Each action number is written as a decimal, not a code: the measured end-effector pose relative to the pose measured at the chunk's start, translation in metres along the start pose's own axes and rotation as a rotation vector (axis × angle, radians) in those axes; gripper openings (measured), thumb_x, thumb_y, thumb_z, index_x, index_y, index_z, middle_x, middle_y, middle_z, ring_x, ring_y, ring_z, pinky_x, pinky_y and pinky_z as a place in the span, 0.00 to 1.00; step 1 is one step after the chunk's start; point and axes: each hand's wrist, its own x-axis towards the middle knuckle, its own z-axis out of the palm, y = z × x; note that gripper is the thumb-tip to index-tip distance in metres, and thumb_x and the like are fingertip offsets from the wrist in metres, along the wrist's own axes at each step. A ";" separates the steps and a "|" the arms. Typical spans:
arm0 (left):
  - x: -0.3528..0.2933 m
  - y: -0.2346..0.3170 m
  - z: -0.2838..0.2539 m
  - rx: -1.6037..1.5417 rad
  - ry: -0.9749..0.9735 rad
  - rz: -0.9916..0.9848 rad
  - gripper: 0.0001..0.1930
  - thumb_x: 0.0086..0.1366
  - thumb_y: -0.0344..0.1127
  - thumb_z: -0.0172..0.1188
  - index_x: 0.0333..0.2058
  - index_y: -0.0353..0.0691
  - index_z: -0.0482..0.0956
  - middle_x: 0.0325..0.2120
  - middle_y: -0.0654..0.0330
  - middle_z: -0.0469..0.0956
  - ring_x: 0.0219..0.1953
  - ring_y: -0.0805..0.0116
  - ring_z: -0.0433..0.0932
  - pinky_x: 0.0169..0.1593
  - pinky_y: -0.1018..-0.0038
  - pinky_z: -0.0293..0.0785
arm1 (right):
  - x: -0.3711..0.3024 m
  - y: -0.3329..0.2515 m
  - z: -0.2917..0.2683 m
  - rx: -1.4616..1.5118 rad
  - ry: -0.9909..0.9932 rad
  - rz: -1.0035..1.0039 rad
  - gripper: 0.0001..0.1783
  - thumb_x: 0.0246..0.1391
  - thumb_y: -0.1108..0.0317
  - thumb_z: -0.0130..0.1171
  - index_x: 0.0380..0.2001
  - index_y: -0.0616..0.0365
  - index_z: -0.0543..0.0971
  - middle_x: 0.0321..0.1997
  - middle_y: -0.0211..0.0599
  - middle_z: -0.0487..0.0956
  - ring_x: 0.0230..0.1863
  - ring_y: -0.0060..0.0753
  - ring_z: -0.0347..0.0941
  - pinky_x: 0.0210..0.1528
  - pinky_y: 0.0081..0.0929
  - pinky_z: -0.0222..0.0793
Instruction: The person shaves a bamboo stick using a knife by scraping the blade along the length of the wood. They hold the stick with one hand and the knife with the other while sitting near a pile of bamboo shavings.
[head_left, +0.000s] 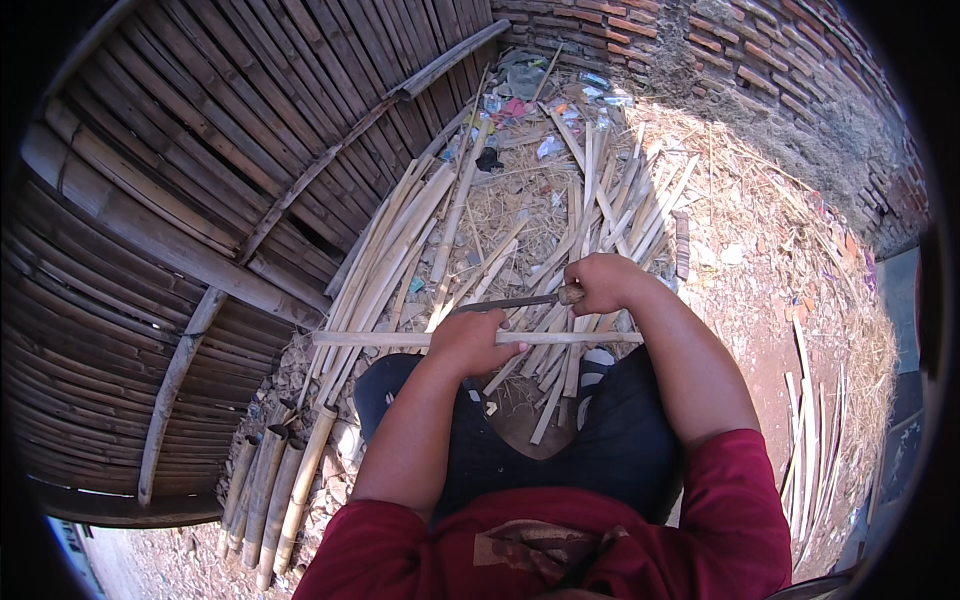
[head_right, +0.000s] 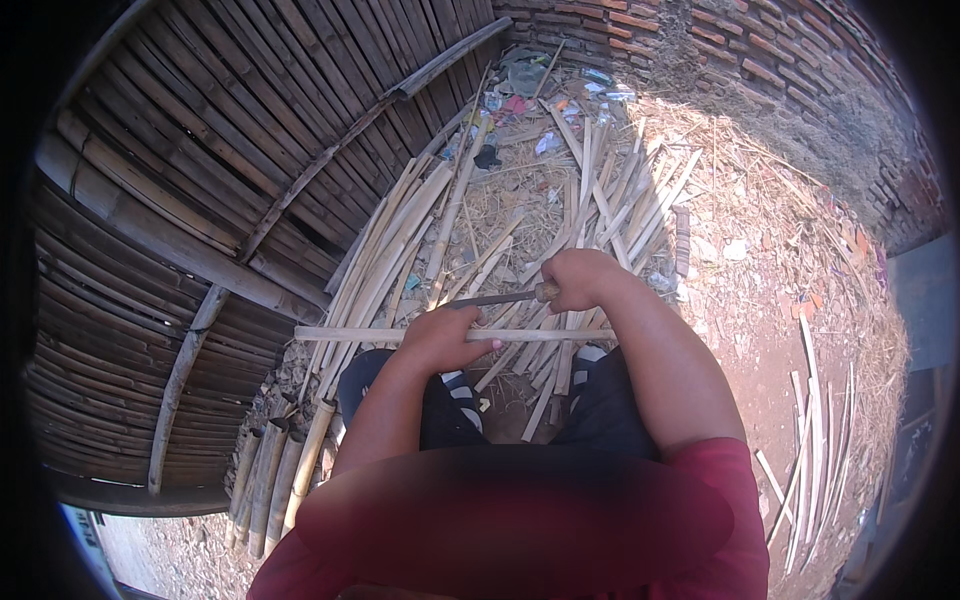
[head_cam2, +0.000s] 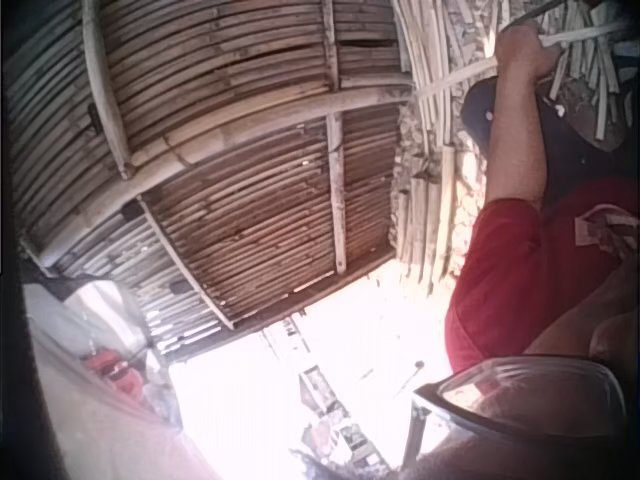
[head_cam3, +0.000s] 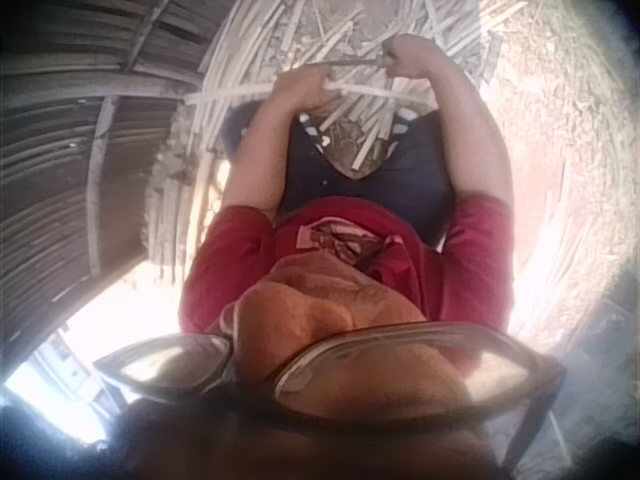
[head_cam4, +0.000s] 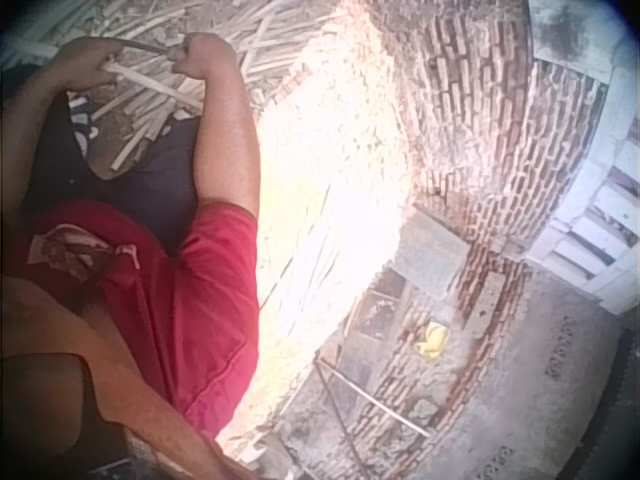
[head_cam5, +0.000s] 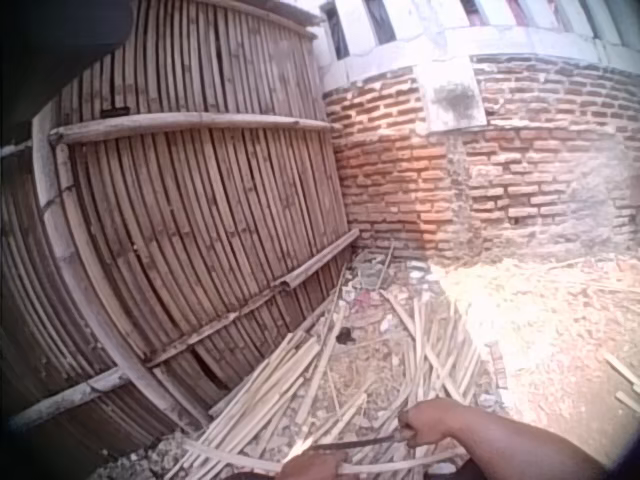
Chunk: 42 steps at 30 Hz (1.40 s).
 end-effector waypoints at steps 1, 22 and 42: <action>0.000 0.001 0.000 0.003 -0.003 -0.001 0.33 0.62 0.68 0.65 0.53 0.46 0.82 0.38 0.51 0.87 0.47 0.48 0.86 0.51 0.55 0.79 | 0.000 0.000 0.000 0.002 -0.002 0.002 0.30 0.44 0.50 0.78 0.49 0.54 0.85 0.46 0.47 0.86 0.51 0.53 0.83 0.54 0.47 0.78; -0.003 0.006 -0.008 -0.012 -0.071 -0.027 0.34 0.63 0.68 0.64 0.53 0.44 0.81 0.45 0.48 0.86 0.52 0.46 0.84 0.55 0.54 0.78 | 0.002 0.002 0.003 0.002 0.015 -0.022 0.29 0.44 0.51 0.78 0.47 0.55 0.85 0.44 0.47 0.87 0.49 0.54 0.83 0.52 0.47 0.78; 0.001 -0.001 0.001 0.001 -0.066 -0.003 0.35 0.62 0.69 0.64 0.55 0.44 0.81 0.43 0.48 0.87 0.50 0.46 0.85 0.53 0.54 0.79 | 0.002 0.002 0.005 0.019 0.019 -0.028 0.30 0.44 0.50 0.78 0.49 0.54 0.84 0.45 0.46 0.87 0.50 0.53 0.83 0.52 0.47 0.78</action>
